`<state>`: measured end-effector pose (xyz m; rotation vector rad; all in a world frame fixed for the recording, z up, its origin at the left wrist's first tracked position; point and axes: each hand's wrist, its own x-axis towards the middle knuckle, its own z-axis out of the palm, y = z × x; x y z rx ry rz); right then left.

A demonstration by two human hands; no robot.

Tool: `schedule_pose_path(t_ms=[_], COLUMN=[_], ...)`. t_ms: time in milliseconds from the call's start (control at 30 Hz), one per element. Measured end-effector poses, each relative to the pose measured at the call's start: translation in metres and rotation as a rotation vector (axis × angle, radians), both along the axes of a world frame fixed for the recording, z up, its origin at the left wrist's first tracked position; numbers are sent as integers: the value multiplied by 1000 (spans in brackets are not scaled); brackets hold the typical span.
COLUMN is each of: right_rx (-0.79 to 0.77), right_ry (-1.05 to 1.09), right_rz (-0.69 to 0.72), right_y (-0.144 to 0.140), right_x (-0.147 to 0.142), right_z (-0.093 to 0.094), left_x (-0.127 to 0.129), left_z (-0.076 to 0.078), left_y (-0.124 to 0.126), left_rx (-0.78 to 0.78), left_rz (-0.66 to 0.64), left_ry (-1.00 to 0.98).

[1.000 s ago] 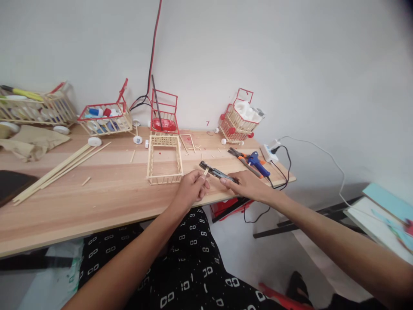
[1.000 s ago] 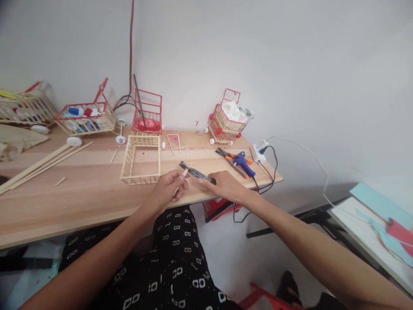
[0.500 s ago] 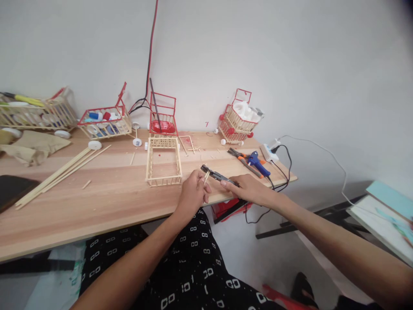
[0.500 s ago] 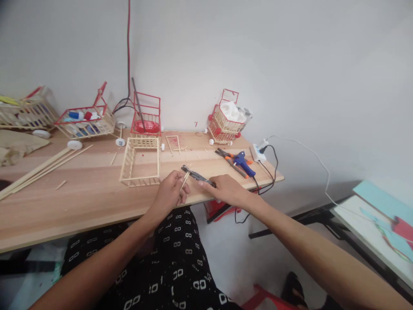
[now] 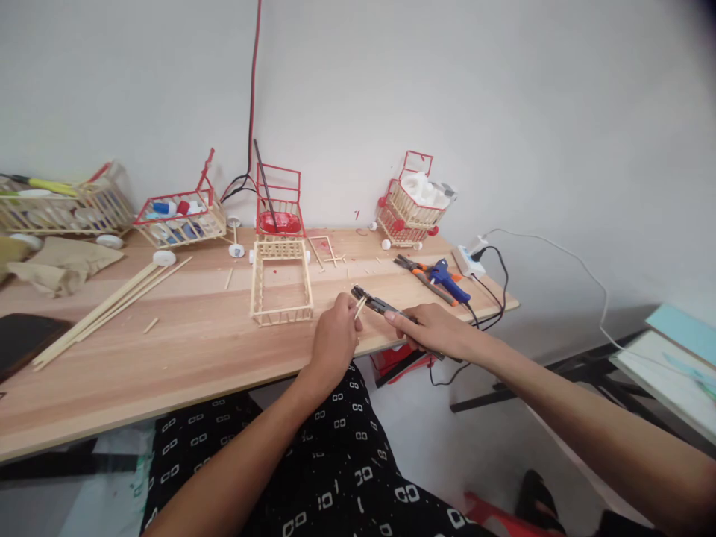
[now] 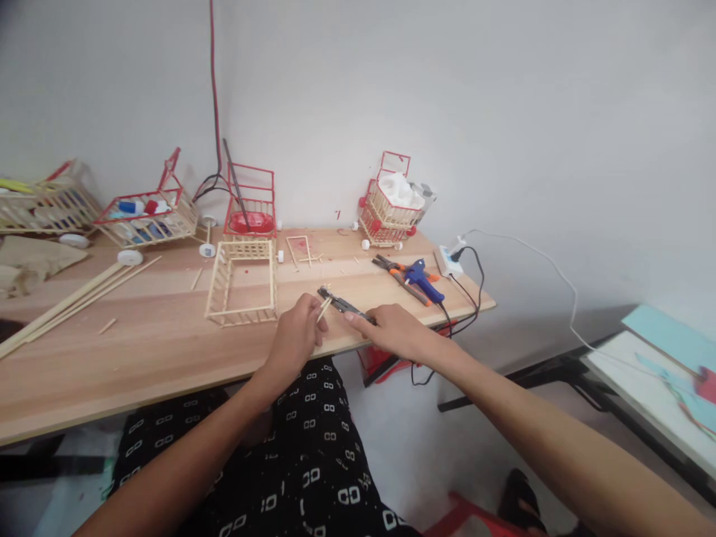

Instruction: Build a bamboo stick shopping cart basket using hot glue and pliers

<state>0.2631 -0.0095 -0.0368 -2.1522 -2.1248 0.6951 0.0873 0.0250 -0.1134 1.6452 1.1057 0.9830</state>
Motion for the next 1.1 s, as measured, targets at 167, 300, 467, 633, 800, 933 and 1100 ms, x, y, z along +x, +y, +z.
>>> schedule_pose_path(t_ms=[167,300,467,633,800,933,1100], right_rx=[-73,-202,-302,-210,-10,-32,-127], right_ry=[119,309,405,391,251,234,355], right_rz=[-56,-124,-145,-126,-78,-95,-140], right_y=[1,5,13,9,1,-1,-3], right_x=[4,11,19,15,7,9,18], right_z=[0,-5,-12,-14,-16,-19,-18], left_x=[3,6,5,2,1,1,1], left_z=[-2,-1,-4,-4,-3,-3,2], left_y=[2,5,16,21,17,16,21], left_rx=[152,241,270,285,251,263,234], left_rz=[51,65,85,95,76,89,145], left_ry=[256,485,487,408,232,245,376])
